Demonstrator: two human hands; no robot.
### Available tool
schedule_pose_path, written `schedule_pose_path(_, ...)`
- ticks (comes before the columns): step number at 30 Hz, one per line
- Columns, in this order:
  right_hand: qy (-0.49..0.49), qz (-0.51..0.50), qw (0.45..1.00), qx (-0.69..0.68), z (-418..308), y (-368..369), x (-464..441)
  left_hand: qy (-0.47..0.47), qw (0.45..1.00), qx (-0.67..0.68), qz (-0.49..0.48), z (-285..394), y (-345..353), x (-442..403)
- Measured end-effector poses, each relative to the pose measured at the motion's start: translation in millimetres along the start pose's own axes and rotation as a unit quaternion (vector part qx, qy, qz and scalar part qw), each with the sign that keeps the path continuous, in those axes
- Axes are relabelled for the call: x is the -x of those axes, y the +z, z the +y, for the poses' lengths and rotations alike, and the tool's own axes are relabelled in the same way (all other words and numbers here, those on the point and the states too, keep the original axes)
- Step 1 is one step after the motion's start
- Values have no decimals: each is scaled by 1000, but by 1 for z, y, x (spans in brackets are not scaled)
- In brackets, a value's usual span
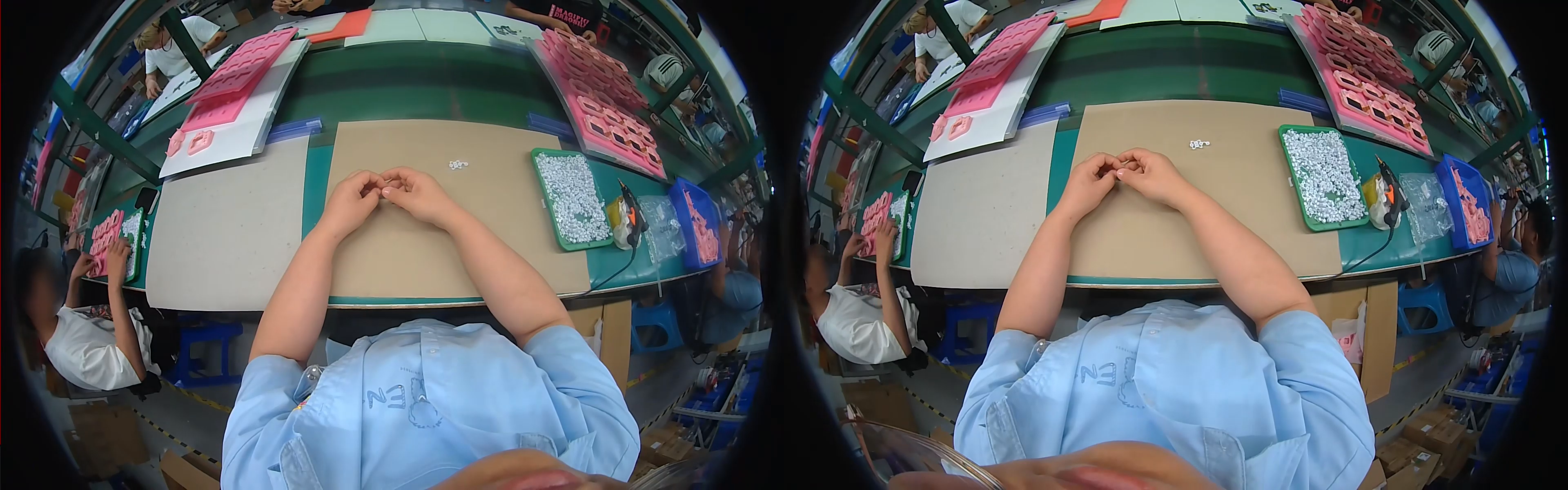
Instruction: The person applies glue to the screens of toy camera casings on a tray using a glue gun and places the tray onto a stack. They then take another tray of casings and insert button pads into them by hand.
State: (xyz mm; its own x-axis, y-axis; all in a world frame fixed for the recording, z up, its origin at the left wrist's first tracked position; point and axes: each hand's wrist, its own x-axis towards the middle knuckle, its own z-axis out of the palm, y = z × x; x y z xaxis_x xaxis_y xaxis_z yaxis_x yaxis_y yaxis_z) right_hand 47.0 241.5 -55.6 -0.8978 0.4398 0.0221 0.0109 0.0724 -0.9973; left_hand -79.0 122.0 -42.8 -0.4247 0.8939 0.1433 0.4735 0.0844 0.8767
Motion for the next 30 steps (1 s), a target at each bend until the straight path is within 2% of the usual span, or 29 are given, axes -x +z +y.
schedule_pose_path(30,1,17,999,51,-3,2,2,6,1000,-15,-14,-1,0,0)
